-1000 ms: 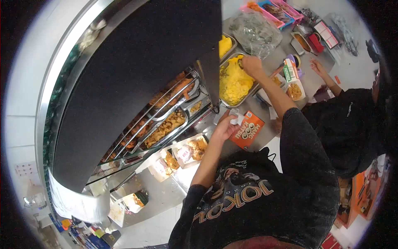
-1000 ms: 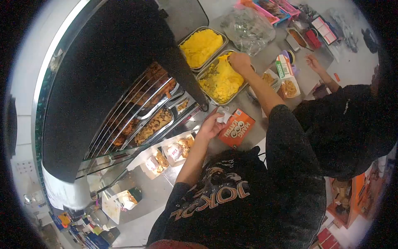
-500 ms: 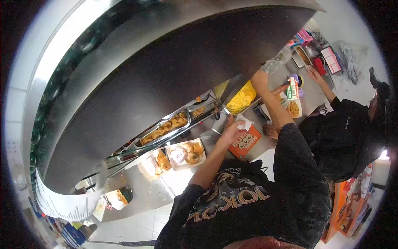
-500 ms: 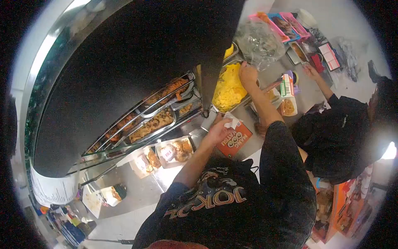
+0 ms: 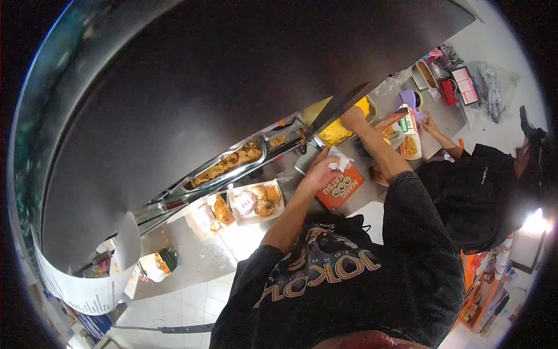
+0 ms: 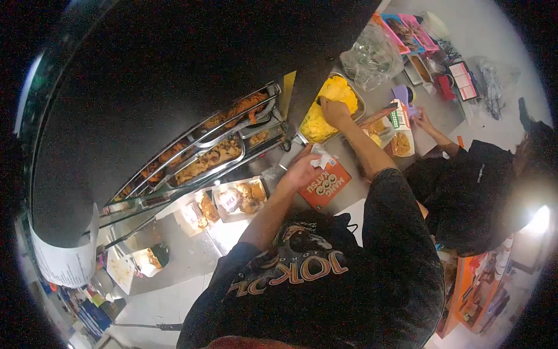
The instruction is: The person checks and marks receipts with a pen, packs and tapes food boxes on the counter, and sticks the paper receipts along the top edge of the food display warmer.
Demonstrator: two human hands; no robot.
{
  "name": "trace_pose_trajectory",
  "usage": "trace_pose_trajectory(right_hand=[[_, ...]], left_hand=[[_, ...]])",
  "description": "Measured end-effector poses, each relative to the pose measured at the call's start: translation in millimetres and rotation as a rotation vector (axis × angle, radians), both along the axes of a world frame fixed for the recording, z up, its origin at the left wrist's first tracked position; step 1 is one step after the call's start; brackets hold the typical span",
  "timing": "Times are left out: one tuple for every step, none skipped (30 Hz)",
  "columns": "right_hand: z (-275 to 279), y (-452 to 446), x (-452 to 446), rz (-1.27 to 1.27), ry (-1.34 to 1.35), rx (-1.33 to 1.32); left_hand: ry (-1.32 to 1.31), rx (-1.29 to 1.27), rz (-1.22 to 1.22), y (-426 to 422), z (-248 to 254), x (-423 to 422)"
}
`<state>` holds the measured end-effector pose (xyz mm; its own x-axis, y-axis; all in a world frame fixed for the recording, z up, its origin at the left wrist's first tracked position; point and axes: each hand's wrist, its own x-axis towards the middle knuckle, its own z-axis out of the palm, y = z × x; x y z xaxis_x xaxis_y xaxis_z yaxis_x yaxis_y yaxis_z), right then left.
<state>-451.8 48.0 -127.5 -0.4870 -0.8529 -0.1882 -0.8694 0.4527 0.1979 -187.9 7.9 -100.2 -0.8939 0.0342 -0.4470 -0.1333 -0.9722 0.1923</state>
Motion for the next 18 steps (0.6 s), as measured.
trace_pose_trajectory(right_hand=[[-2,-2,2,0.039,-0.001,0.05],[-3,-4,3,0.109,-0.01,0.003],[-5,-3,5,0.175,-0.02,-0.044],[-9,-4,8,0.203,-0.047,-0.037],[-13,-4,11,0.231,-0.075,-0.029],[1,-10,34,0.221,-0.124,0.037],[15,-13,55,0.219,-0.173,0.109],[23,-14,64,0.201,-0.196,0.107],[28,-14,73,0.182,-0.22,0.103],[35,-16,78,0.161,-0.245,0.097],[44,-16,79,0.135,-0.338,0.135],[42,-13,78,0.135,-0.384,0.029],[38,-5,74,0.131,-0.427,-0.077],[35,4,69,0.124,-0.467,-0.184],[13,14,57,0.142,-0.57,-0.304],[-22,23,41,0.158,-0.673,-0.425],[-23,27,41,0.023,-0.824,-0.462],[-23,31,41,-0.119,-0.965,-0.514]], left_hand=[[0.043,0.005,-0.011,0,-2,-1],[0.034,-0.015,-0.017,0,-3,-1],[0.024,-0.035,-0.026,1,-3,0],[0.016,-0.054,-0.036,1,-2,0],[0.014,-0.038,0.002,2,-2,-3],[0.01,-0.019,0.038,5,-4,-6],[0.005,0.006,0.085,10,-7,-6],[0.026,0.024,0.096,12,-9,-8],[0.046,0.041,0.108,13,-12,-9],[0.065,0.054,0.117,13,-16,-10],[0.065,0.079,0.091,13,-20,-11],[0.083,0.083,0.068,13,-28,-12],[0.103,0.087,0.042,13,-35,-13],[0.125,0.092,0.013,14,-41,-15],[0.105,0.074,0.024,16,-38,-16],[0.084,0.058,0.033,18,-30,-16],[0.066,0.038,0.043,18,-22,-16],[0.076,0.017,0.047,18,-16,-15]])
